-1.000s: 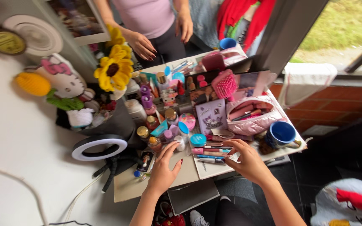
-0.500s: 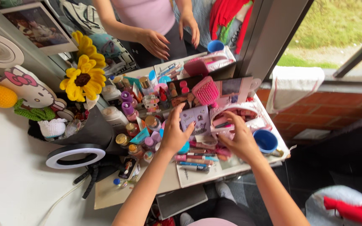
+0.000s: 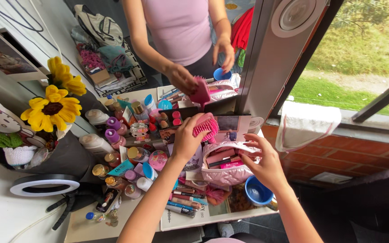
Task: The person organizes a cluttered vanity area by opening a drawer, adjusting a ring light, and picking up a pink hairbrush to remove hair from its bristles. They then place the brush into a pink makeup bag and arrange other cosmetic items on the desk surface.
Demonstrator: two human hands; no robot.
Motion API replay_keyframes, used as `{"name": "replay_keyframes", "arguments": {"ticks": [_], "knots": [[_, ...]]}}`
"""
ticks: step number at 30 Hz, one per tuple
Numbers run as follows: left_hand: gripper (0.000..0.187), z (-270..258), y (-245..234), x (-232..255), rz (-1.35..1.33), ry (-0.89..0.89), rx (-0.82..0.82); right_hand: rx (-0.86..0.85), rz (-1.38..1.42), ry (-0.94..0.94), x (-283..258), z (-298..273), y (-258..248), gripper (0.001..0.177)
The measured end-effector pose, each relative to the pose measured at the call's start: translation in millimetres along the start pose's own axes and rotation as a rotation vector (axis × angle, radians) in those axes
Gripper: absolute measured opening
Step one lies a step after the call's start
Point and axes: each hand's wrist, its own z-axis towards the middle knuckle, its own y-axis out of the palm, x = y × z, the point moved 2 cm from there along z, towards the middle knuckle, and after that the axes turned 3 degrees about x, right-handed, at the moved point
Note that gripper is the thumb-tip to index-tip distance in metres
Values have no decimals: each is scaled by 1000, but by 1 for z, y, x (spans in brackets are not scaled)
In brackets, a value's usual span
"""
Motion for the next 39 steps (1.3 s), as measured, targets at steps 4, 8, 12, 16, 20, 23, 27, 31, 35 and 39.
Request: {"name": "replay_keyframes", "arguments": {"ticks": [4, 8, 12, 16, 20, 23, 27, 31, 35, 39], "knots": [[56, 9, -23, 72, 74, 146, 114, 13, -44, -162, -8, 16, -10, 75], [56, 18, -35, 130, 33, 206, 210, -1, -49, -410, -32, 26, -7, 97], [60, 27, -34, 149, -241, -1, 254, -23, -43, -392, -23, 33, 4, 78], [78, 25, 3, 137, -645, -229, 31, -259, 390, 172, 29, 23, 14, 17], [77, -7, 66, 137, -749, -410, -289, -214, 824, 605, 51, 0, 4, 9], [69, -52, 90, 131, -750, -574, -381, -201, 649, 552, 52, -33, -4, 11], [50, -110, 101, 126, -829, -644, -419, -233, 373, 544, 28, -87, -5, 30], [35, -155, 82, 129, -804, -612, -300, -340, 136, 301, -2, -136, -39, 41], [37, -187, 62, 150, -840, -770, -342, 147, 199, 229, -15, -170, -69, 50], [38, -212, 51, 198, -710, -773, -418, 272, 172, 74, -35, -179, -45, 83]]}}
